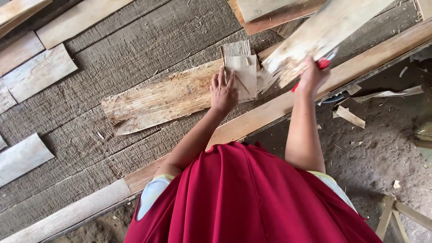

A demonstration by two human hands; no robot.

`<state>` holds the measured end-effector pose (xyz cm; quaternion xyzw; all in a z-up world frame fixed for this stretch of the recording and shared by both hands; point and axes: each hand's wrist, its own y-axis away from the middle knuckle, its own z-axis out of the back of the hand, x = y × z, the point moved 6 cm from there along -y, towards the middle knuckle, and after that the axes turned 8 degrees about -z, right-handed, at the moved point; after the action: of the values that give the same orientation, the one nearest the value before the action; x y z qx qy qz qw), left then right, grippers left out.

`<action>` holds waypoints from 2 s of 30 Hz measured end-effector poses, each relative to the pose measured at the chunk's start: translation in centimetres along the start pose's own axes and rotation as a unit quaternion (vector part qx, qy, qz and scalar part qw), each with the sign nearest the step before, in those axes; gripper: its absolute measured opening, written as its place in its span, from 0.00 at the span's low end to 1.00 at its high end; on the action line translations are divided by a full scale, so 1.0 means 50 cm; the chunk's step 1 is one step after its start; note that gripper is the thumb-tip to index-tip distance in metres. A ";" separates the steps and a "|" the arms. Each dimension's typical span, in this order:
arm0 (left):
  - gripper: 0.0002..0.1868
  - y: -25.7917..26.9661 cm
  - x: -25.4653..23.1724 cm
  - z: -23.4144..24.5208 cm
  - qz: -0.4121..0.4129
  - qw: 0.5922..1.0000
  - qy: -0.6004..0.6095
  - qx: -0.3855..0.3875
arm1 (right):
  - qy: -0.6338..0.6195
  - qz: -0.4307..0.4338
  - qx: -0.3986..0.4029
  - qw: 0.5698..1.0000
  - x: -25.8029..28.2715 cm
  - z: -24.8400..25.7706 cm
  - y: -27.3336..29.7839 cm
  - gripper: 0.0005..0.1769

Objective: Cutting and fitting thin wood panels together using a utility knife on a rustic wooden structure.

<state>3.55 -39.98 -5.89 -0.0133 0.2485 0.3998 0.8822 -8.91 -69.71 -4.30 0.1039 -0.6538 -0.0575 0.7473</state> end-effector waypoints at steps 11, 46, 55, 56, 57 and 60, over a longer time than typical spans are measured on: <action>0.19 0.019 0.033 0.181 -0.011 0.904 0.330 -0.271 | 0.038 -0.103 0.272 0.956 0.189 -0.109 0.280 0.10; 0.24 0.758 0.826 0.284 0.094 0.592 0.719 -0.351 | 0.527 0.490 0.441 0.536 -0.235 -0.434 1.208 0.25; 0.21 0.647 0.742 0.149 0.033 0.551 0.816 -0.174 | 0.066 -0.175 0.627 0.756 -0.080 -0.434 1.240 0.18; 0.25 0.659 0.735 0.197 0.027 0.574 0.799 -0.176 | 0.058 -0.185 0.637 0.746 -0.064 -0.436 1.240 0.21; 0.29 0.676 0.719 0.236 0.025 0.595 0.785 -0.173 | 0.054 -0.199 0.643 0.738 -0.052 -0.426 1.235 0.24; 0.36 0.713 0.699 0.367 0.019 0.635 0.756 -0.159 | 0.179 -0.022 0.683 0.708 -0.066 -0.466 1.183 0.26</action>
<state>5.46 12.76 0.73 -0.4460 0.7614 0.2999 0.3624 10.72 -9.62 3.30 0.6089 -0.3661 0.4082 0.5732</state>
